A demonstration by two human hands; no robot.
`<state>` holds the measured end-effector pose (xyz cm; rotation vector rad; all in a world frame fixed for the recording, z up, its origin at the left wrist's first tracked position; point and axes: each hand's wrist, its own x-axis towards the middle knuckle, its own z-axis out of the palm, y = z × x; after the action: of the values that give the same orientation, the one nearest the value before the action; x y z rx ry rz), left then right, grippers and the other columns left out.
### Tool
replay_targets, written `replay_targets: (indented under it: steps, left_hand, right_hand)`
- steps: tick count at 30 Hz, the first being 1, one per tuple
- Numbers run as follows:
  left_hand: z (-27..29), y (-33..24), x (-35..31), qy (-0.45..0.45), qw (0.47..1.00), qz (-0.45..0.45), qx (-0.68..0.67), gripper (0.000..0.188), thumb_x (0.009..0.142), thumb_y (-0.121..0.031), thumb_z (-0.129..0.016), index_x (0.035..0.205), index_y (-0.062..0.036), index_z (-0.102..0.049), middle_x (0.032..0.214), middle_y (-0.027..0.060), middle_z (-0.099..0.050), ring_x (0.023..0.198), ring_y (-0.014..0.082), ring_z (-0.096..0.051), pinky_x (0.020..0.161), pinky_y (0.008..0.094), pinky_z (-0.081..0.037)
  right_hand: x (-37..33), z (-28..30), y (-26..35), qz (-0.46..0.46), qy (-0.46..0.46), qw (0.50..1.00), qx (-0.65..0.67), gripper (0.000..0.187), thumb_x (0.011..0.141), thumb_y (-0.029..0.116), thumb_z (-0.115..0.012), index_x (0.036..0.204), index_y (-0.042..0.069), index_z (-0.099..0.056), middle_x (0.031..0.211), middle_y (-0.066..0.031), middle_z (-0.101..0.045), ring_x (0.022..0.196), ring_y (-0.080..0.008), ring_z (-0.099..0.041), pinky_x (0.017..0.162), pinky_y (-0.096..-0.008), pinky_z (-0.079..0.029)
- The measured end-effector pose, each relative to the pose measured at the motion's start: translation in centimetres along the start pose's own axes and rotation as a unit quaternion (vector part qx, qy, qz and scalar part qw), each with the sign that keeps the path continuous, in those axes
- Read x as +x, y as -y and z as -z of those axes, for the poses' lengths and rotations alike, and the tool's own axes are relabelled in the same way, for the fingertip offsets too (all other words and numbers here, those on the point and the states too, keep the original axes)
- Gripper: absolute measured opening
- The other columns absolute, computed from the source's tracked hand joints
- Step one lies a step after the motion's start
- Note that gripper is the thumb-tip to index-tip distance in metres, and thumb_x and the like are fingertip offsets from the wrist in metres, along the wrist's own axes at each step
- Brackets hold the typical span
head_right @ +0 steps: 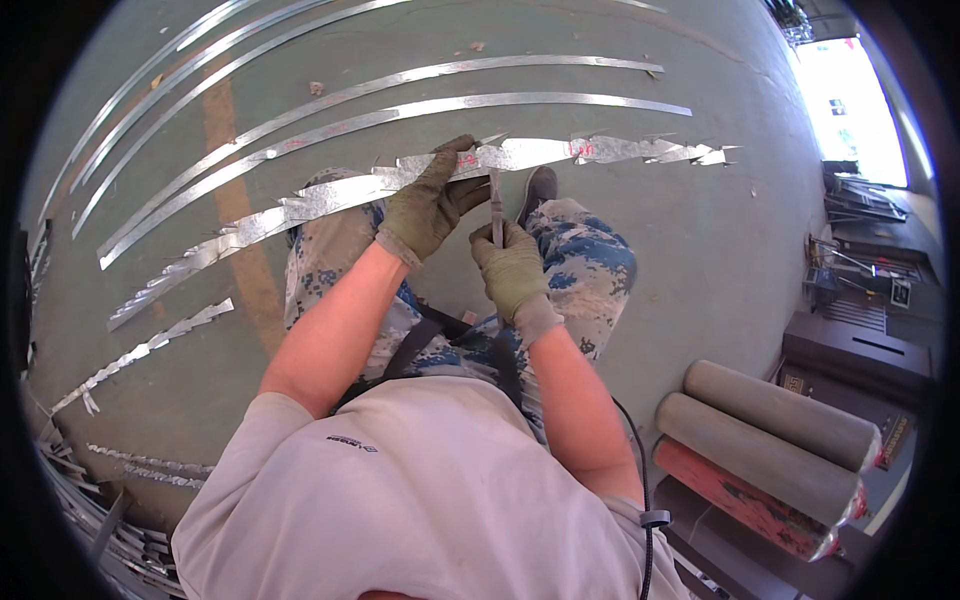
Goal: The person sits on the floor and uses tin snips to cut long metal strips into shorter pieces. They repeatedly position the snips, cut, and set the pieces aside on the floor.
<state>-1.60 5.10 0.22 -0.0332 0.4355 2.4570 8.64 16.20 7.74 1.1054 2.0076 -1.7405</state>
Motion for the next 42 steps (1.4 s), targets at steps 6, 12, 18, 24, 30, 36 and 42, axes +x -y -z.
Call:
replay_targets:
  steps: [6, 12, 18, 24, 30, 36, 42]
  left_hand:
    - [0.2, 0.3, 0.4, -0.006, 1.000, 0.006, 0.014, 0.039, 0.109, -0.030, -0.051, 0.140, -0.0079, -0.055, 0.129, 0.0115, -0.064, 0.110, 0.0261, -0.070, 0.097, 0.0381, -0.060]
    - [-0.8, -0.3, -0.2, -0.053, 0.987, 0.020, 0.149, 0.041, 0.109, -0.039, -0.051, 0.141, -0.0151, -0.058, 0.109, 0.0068, -0.069, 0.094, 0.0183, -0.070, 0.081, 0.0312, -0.057]
    - [-0.2, 0.3, 0.0, -0.095, 0.948, 0.016, 0.303, 0.040, 0.107, -0.047, -0.050, 0.134, -0.0214, -0.066, 0.082, -0.0002, -0.065, 0.070, 0.0103, -0.058, 0.065, 0.0275, -0.045]
    - [2.8, 2.2, 4.0, -0.098, 0.948, 0.003, 0.302, 0.037, 0.106, -0.040, -0.054, 0.128, -0.0147, -0.069, 0.074, -0.0014, -0.055, 0.063, 0.0109, -0.047, 0.058, 0.0285, -0.040]
    - [1.3, 1.3, 2.6, -0.131, 0.955, 0.028, 0.264, 0.035, 0.102, -0.043, -0.060, 0.127, -0.0210, -0.071, 0.075, 0.0000, -0.059, 0.064, 0.0116, -0.051, 0.061, 0.0294, -0.044]
    - [0.6, 0.3, 0.6, -0.110, 0.960, 0.015, 0.257, 0.040, 0.104, -0.049, -0.056, 0.131, -0.0227, -0.069, 0.075, -0.0027, -0.059, 0.064, 0.0097, -0.051, 0.062, 0.0281, -0.039]
    - [-1.0, -0.9, -0.4, -0.115, 0.965, -0.011, 0.237, 0.041, 0.103, -0.046, -0.060, 0.129, -0.0147, -0.068, 0.082, -0.0010, -0.064, 0.069, 0.0114, -0.058, 0.064, 0.0272, -0.044]
  right_hand:
    - [2.9, 0.3, -2.5, 0.147, -0.105, 0.955, -0.236, 0.024, 0.092, 0.023, -0.064, 0.102, 0.001, -0.065, 0.086, -0.0201, -0.070, 0.081, -0.0357, -0.068, 0.075, -0.0441, -0.053]
    - [2.0, 0.1, -1.3, 0.165, -0.148, 0.910, -0.352, 0.031, 0.094, 0.025, -0.060, 0.110, 0.000, -0.065, 0.106, -0.0306, -0.069, 0.104, -0.0486, -0.065, 0.093, -0.0512, -0.051]
    - [1.4, -1.0, 0.1, 0.097, -0.210, 0.853, -0.469, 0.038, 0.093, 0.024, -0.058, 0.120, -0.002, -0.062, 0.116, -0.0315, -0.067, 0.114, -0.0465, -0.064, 0.100, -0.0496, -0.050]
    - [1.3, -1.6, 1.7, 0.041, -0.239, 0.800, -0.550, 0.040, 0.097, 0.028, -0.057, 0.126, 0.000, -0.060, 0.128, -0.0279, -0.066, 0.124, -0.0420, -0.062, 0.104, -0.0479, -0.050]
    - [0.7, -2.4, 3.5, 0.002, -0.210, 0.800, -0.562, 0.049, 0.094, 0.022, -0.060, 0.137, -0.001, -0.053, 0.138, -0.0240, -0.062, 0.128, -0.0396, -0.061, 0.104, -0.0475, -0.051]
    - [0.8, -2.1, 1.9, 0.038, -0.216, 0.829, -0.514, 0.045, 0.093, 0.020, -0.059, 0.134, 0.001, -0.055, 0.129, -0.0236, -0.067, 0.124, -0.0392, -0.064, 0.102, -0.0478, -0.051]
    - [0.5, 1.3, -0.2, 0.102, -0.088, 0.906, -0.400, 0.038, 0.096, 0.024, -0.060, 0.127, 0.002, -0.060, 0.114, -0.0224, -0.071, 0.103, -0.0368, -0.072, 0.088, -0.0460, -0.056]
